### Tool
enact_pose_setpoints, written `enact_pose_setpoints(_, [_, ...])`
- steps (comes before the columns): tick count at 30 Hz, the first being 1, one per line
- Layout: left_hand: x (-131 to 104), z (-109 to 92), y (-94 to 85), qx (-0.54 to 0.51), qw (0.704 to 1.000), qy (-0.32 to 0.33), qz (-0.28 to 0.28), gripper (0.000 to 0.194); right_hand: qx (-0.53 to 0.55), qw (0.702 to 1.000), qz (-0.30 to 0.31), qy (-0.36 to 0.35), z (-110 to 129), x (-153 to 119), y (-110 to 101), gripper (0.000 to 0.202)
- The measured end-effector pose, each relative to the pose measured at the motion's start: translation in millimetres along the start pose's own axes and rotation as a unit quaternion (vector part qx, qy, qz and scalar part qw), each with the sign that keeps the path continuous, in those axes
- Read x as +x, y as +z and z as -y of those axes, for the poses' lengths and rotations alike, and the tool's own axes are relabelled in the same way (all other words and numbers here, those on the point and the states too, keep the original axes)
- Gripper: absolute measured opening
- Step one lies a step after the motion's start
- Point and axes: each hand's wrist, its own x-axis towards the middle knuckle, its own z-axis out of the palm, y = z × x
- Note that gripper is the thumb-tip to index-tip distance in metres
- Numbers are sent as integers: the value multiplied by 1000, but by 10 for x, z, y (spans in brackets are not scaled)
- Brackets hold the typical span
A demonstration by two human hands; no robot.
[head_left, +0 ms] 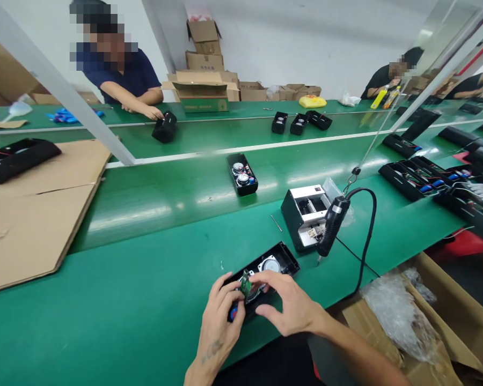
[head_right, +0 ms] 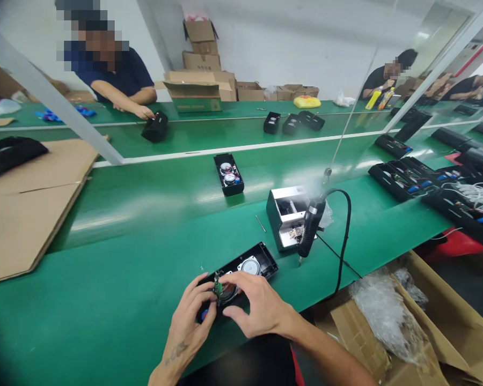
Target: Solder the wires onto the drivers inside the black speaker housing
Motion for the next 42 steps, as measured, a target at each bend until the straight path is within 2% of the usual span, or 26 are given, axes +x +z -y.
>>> enact_pose_setpoints(5, [-25,2,-37,-8,1000,-3,14,5,56,984,-135,99,-152,68,314,40])
enact_pose_setpoints(8, [-9,12,-69,-17,999,14,31,6,68,979,-163,98,-211,138,192,27])
enact_pose_setpoints(9, [-2,9,-73,-18,999,18,30,8,61,986,-139,72,-224,156,93,18])
enact_pose_setpoints(11, [6,-10,-72,-10,1000,18,17,13,25,999,-35,-19,-242,174,-131,13])
enact_pose_setpoints(14, [-11,-54,-62,18,1000,15,13,20,-109,979,120,-125,-248,160,-373,23])
enact_pose_setpoints(17, [-56,-73,-54,59,996,39,59,23,-249,939,197,-130,-212,135,-396,31])
enact_pose_setpoints(20, [-99,-49,-28,116,986,64,103,33,-305,906,263,-130,-156,150,-301,26])
enact_pose_setpoints(24, [-117,-25,27,170,971,93,142,28,-317,890,301,-128,-149,234,-241,28])
enact_pose_setpoints(28, [-96,-102,60,180,972,74,133,28,-264,898,330,-124,-225,309,-299,41])
enact_pose_setpoints(34, [-72,-206,86,170,976,66,118,27,-228,912,321,-115,-306,345,-325,48])
enact_pose_setpoints(37, [-93,-173,91,170,977,66,112,25,-220,916,312,-120,-327,319,-316,46])
enact_pose_setpoints(42, [-132,-83,61,154,975,113,110,13,-251,917,287,-114,-327,218,-304,41])
